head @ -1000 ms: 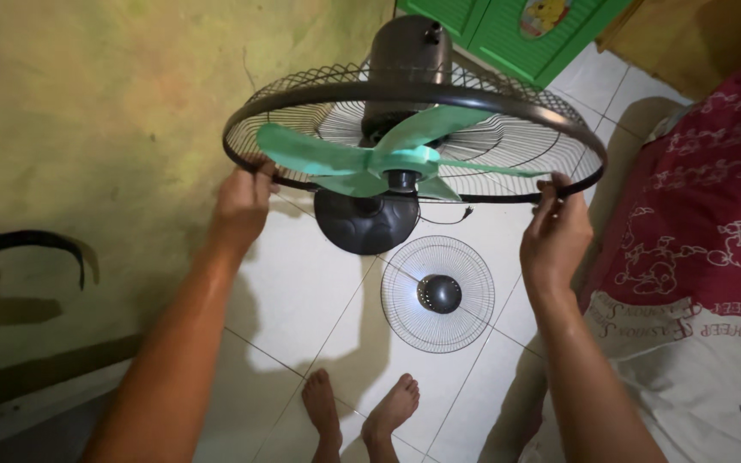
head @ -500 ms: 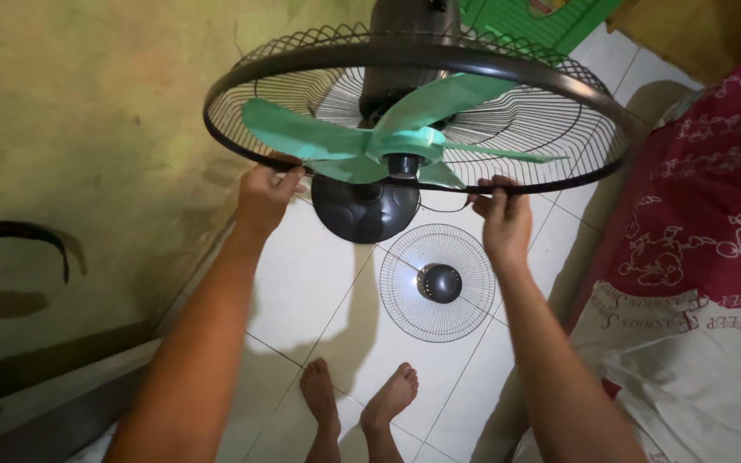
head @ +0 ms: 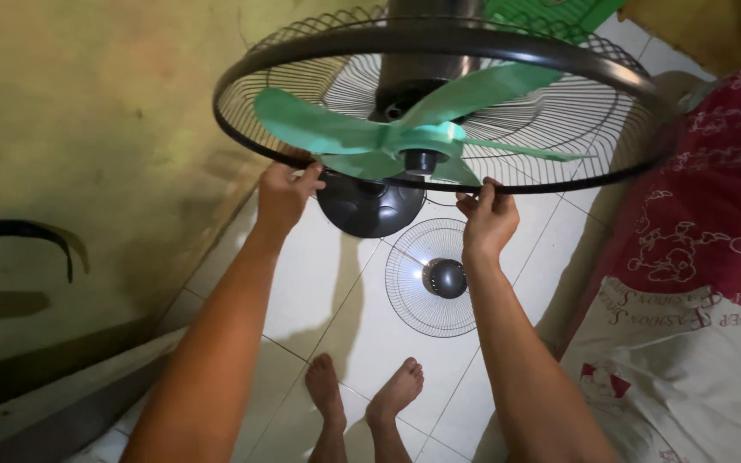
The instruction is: The person assembles a standing electric fan by hand. They attach the light green fan blades to the motor hub, then fit the front and rear wire cages over the blades, aligning and securing them in place.
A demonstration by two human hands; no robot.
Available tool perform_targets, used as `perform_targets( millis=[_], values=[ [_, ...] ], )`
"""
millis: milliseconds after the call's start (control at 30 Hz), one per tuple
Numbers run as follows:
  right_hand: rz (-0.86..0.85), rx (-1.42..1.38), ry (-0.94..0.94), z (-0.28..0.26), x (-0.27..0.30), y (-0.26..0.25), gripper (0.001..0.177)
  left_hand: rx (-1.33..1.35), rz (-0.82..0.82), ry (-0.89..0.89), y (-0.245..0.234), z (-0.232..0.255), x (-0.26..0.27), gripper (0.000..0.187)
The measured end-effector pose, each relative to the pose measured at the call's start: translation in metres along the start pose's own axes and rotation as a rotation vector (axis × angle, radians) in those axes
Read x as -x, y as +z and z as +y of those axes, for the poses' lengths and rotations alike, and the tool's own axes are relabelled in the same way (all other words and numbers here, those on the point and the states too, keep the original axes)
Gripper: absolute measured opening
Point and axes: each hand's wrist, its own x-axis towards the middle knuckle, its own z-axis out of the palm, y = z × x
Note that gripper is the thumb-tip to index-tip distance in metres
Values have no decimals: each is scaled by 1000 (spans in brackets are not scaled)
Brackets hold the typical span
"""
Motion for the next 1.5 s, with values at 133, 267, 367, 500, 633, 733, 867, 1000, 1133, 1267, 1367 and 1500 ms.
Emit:
perform_targets(
  millis=[133, 267, 367, 500, 633, 733, 867, 1000, 1133, 1267, 1367, 1500],
  values=[
    [-114, -40, 20, 15, 1, 6, 27, 25, -47, -27, 3, -10, -4, 23],
    [-240, -116, 233, 39, 9, 22, 25, 57, -28, -82, 7, -13, -2, 22],
    [-277, -217, 361, 52, 16, 38, 28, 11, -45, -98, 8, -12, 0, 21],
    [-294, -316, 498, 59, 23, 64, 32, 52, -54, -117, 13, -12, 0, 25],
    [-308, -316, 602, 57, 27, 83, 37, 89, -19, -127, 16, -16, 2, 26],
    [-295, -298, 623, 51, 30, 90, 39, 87, 19, -108, 21, -18, 4, 26],
    [-426, -193, 603, 53, 38, 78, 46, 153, 50, -119, 27, -24, 3, 28],
    [-463, -28, 572, 77, 45, 32, 49, 165, 16, -94, 28, -31, 11, 49],
    [-321, 151, 614, 133, 47, -47, 51, 155, -17, -144, 27, -52, 35, 66],
    [-179, 360, 657, 211, 55, -144, 53, 57, -49, -280, 38, -100, 76, 66],
    [-127, 629, 704, 274, 57, -201, 54, -109, -115, -385, 49, -151, 100, 63],
    [-185, 1016, 475, 354, 42, -246, 66, -330, -232, -346, 69, -240, 118, 60]
  ],
)
